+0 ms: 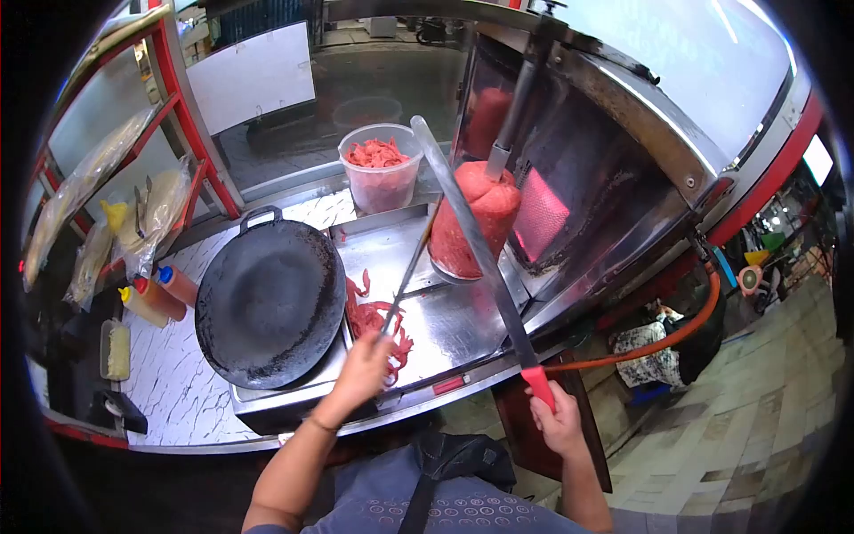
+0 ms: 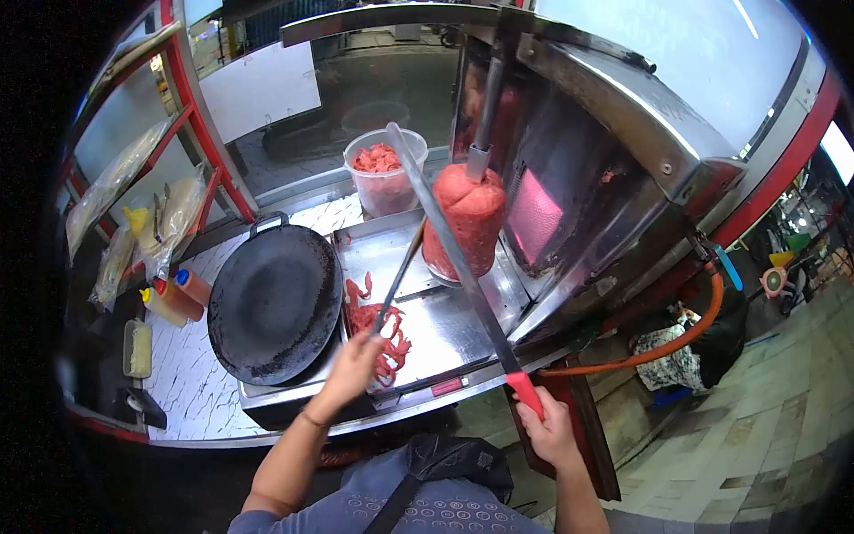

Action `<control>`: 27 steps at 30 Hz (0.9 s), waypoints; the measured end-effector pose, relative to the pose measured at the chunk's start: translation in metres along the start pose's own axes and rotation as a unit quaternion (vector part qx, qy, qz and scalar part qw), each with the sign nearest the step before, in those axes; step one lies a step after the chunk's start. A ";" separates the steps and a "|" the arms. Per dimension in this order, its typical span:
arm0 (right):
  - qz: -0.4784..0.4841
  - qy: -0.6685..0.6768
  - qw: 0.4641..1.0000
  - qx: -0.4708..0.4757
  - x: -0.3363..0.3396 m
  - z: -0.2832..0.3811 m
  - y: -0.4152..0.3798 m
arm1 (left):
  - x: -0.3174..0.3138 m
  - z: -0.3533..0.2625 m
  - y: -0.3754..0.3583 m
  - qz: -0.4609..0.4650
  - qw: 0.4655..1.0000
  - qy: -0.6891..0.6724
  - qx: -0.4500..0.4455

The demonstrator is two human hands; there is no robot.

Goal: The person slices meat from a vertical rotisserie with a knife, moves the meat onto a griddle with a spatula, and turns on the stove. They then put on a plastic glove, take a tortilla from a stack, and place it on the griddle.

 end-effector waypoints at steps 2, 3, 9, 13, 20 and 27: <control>-0.037 0.017 0.999 0.005 -0.028 0.006 0.004 | -0.026 0.005 0.004 0.037 0.988 0.123 -0.087; -0.050 -0.010 0.998 0.026 -0.040 0.006 0.007 | -0.029 0.005 0.001 0.040 0.981 0.149 -0.121; -0.123 -0.076 0.988 0.050 -0.091 0.012 0.020 | -0.023 0.054 -0.025 0.099 0.995 0.015 -0.007; -0.188 -0.115 0.968 0.121 -0.104 0.029 0.043 | -0.044 0.038 -0.025 0.087 0.992 0.023 -0.084; -0.223 -0.140 0.953 0.151 -0.122 0.039 0.098 | -0.050 0.012 -0.040 0.083 0.993 0.017 -0.079; -0.177 -0.129 0.971 0.100 -0.112 -0.017 0.044 | -0.055 0.017 -0.029 0.078 0.992 0.023 -0.096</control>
Point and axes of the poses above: each hand's wrist, its own y-axis towards the middle knuckle, its own x-axis out of the back of the hand, z = x × y, the point moved 6 cm from there along y, towards the middle knuckle, and after that the axes turned 11 degrees about -z, right-handed, at the moved point
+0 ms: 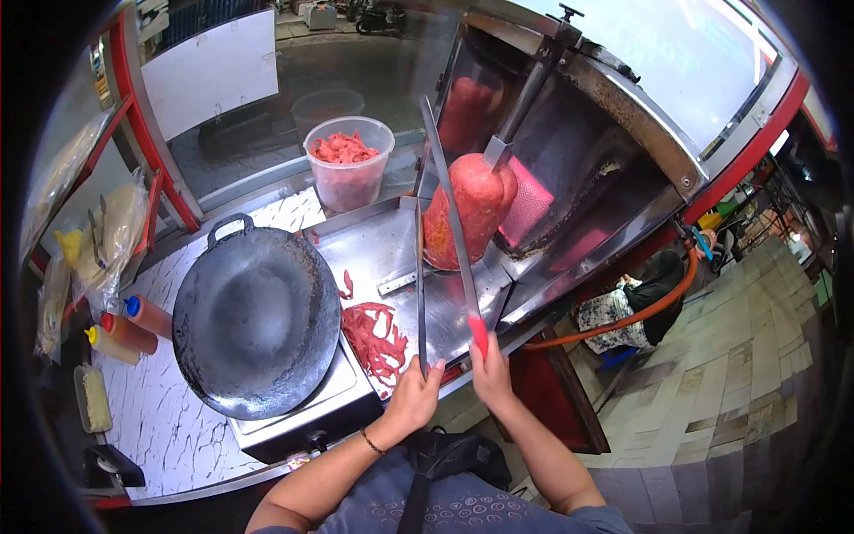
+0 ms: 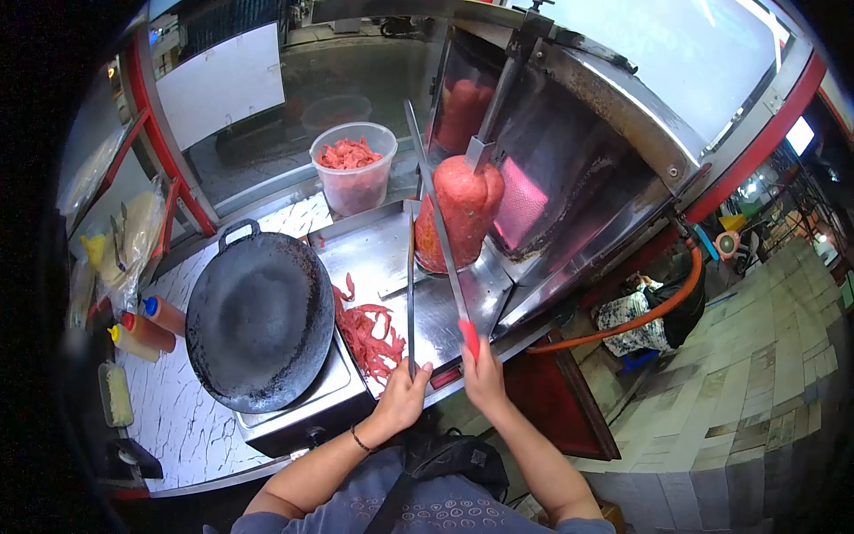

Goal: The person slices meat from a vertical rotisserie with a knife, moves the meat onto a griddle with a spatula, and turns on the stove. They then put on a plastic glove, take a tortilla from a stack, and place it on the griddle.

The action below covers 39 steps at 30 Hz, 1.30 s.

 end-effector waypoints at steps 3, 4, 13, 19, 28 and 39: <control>0.022 0.014 1.000 0.014 -0.018 0.021 0.048 | -0.003 -0.002 0.004 0.008 1.000 -0.002 0.018; 0.025 0.016 0.999 0.017 -0.018 0.017 0.039 | -0.003 -0.001 0.005 0.004 1.000 -0.002 0.018; 0.054 0.013 0.998 0.030 -0.013 0.015 0.031 | -0.010 -0.005 0.022 0.006 0.999 -0.002 0.034; 0.069 -0.023 0.997 0.020 0.014 -0.022 -0.035 | -0.006 -0.009 0.033 -0.012 0.999 -0.019 0.029; 0.070 -0.031 0.996 0.037 0.023 -0.032 -0.036 | -0.013 -0.008 0.047 -0.052 0.998 -0.033 -0.011; 0.199 -0.050 0.978 -0.043 0.068 -0.062 -0.062 | -0.033 -0.010 0.052 0.165 0.770 -0.546 0.285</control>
Point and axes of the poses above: each hand's wrist, its own y-axis towards the middle knuckle, its own x-axis out of the back of the hand, z = x × y, the point moved 6 cm from there along y, towards the middle knuckle, and after that the axes turned 11 degrees about -z, right-handed, at the moved point
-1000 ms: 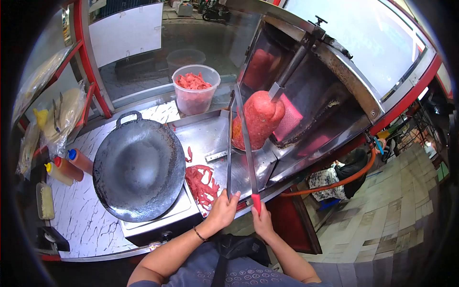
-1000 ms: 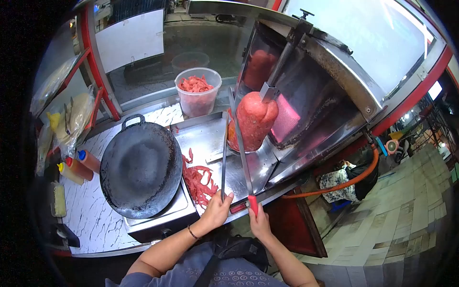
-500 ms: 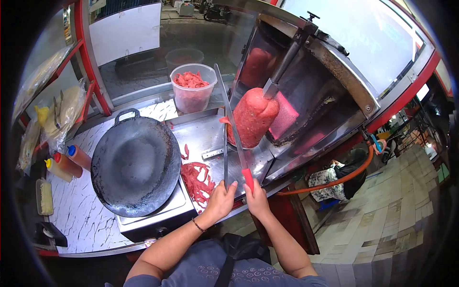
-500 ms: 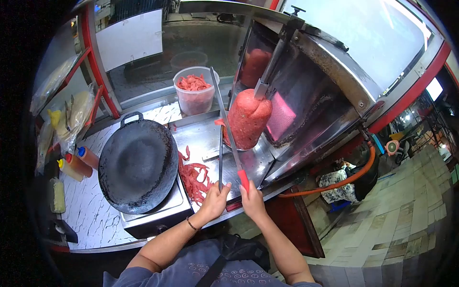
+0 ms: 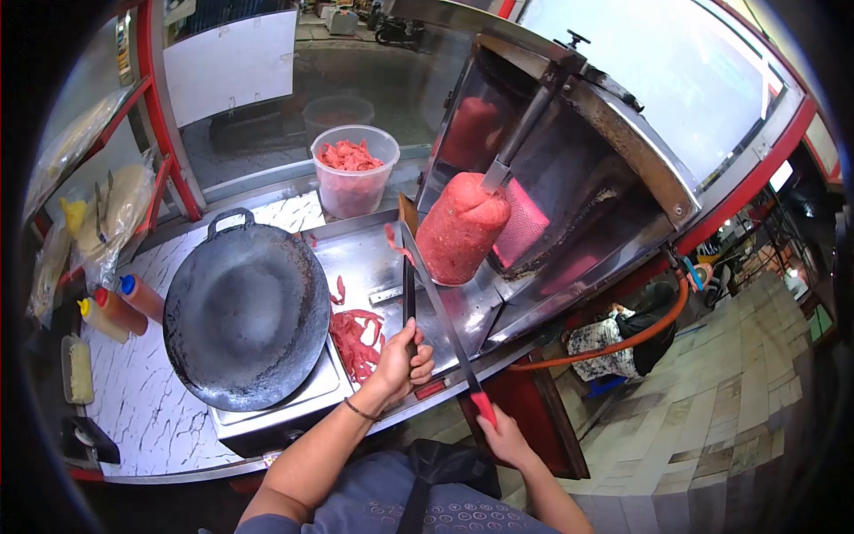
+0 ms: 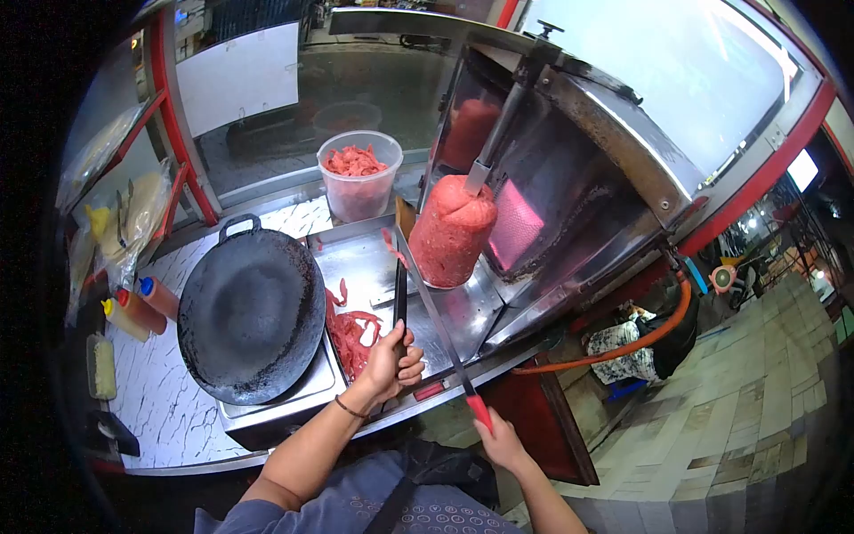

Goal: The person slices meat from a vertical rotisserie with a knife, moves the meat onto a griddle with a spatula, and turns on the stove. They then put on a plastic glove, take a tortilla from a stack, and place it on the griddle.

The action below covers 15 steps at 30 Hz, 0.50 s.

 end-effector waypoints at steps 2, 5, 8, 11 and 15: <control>0.007 -0.071 0.997 -0.041 0.033 -0.002 -0.021 | 0.003 -0.003 -0.006 0.026 0.999 -0.041 0.018; -0.010 -0.094 0.995 -0.017 0.071 0.015 -0.015 | 0.002 -0.003 -0.014 0.075 0.994 -0.073 0.041; -0.033 -0.067 0.997 -0.005 0.066 0.043 0.004 | 0.019 0.005 -0.029 -0.058 0.988 0.143 -0.031; -0.079 -0.002 0.997 -0.004 0.032 0.081 0.033 | 0.034 0.009 -0.027 -0.095 0.955 0.250 -0.132; -0.175 0.031 0.980 0.091 -0.006 0.119 0.106 | 0.052 0.027 -0.002 -0.148 0.811 0.469 -0.318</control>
Point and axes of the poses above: each hand's wrist, its own y-axis towards the middle knuckle, its own x-axis out of the back of the hand, z = x × y, the point moved 6 cm from there along y, towards the middle knuckle, and after that the axes turned 11 degrees about -z, right-handed, at the moved point
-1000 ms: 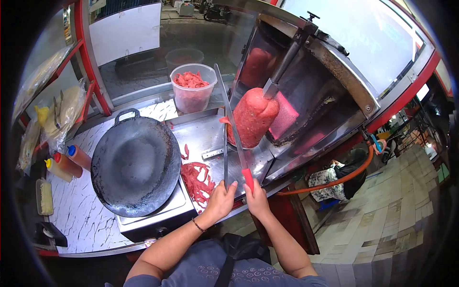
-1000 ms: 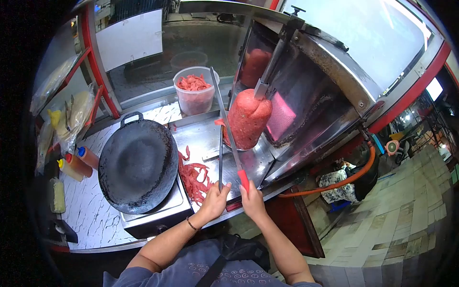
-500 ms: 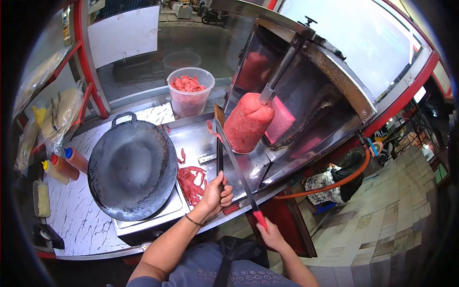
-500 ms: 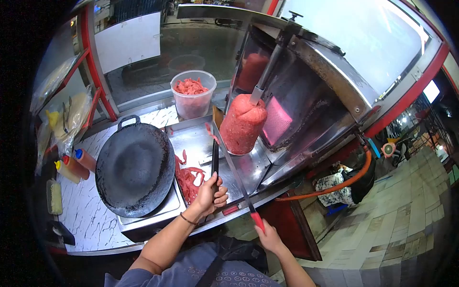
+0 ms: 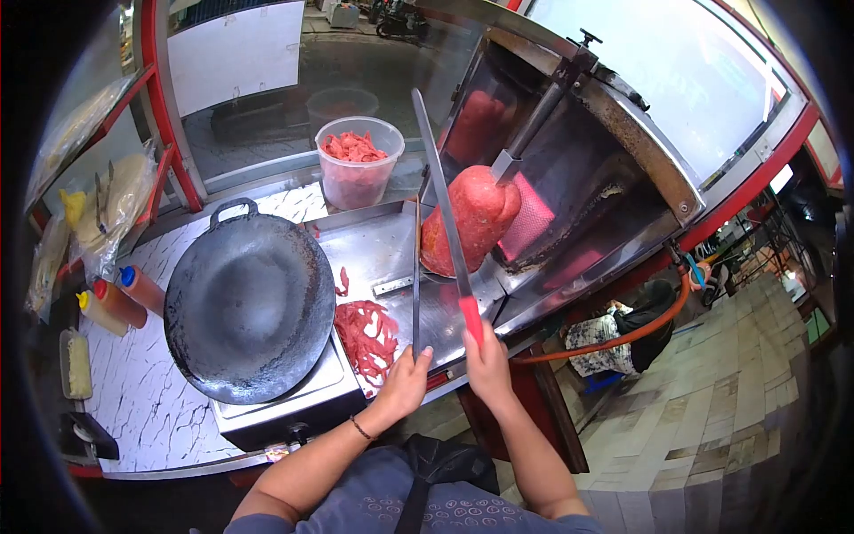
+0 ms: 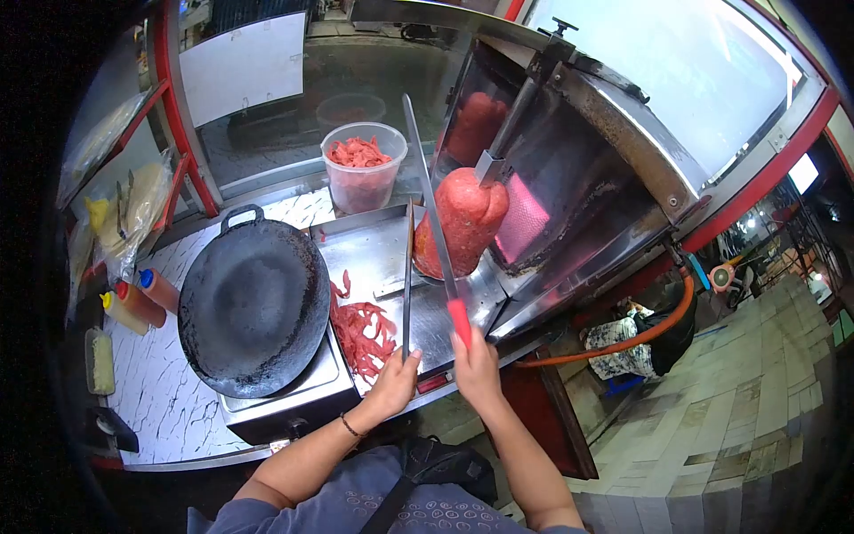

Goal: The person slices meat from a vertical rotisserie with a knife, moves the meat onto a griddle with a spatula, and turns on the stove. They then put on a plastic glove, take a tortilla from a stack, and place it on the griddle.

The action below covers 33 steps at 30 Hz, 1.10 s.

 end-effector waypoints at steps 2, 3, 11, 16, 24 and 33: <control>-0.018 0.011 1.000 0.013 -0.015 0.010 0.023 | 0.004 -0.022 -0.003 -0.032 0.997 0.062 -0.033; -0.010 0.000 1.000 -0.006 -0.021 0.007 0.028 | 0.006 -0.029 -0.004 -0.024 0.999 0.042 -0.010; 0.040 -0.038 0.998 -0.043 -0.011 -0.057 -0.043 | 0.011 -0.045 0.007 0.056 0.992 0.074 0.081; 0.068 -0.046 0.996 -0.035 -0.010 -0.041 -0.013 | -0.007 -0.027 0.021 0.037 0.980 -0.159 0.115; 0.189 -0.171 0.962 -0.095 0.094 -0.043 -0.051 | -0.002 -0.050 0.014 0.204 0.774 -0.504 0.326; 0.252 -0.326 0.904 -0.115 0.214 -0.009 -0.041 | 0.015 -0.051 0.014 0.214 0.770 -0.490 0.347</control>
Point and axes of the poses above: each hand's wrist, its own y-axis towards the middle knuckle, its own x-axis out of the back of the hand, z = x × y, the point moved 6 cm from there along y, towards the middle knuckle, and after that the axes turned 11 degrees about -z, right-handed, at the moved point
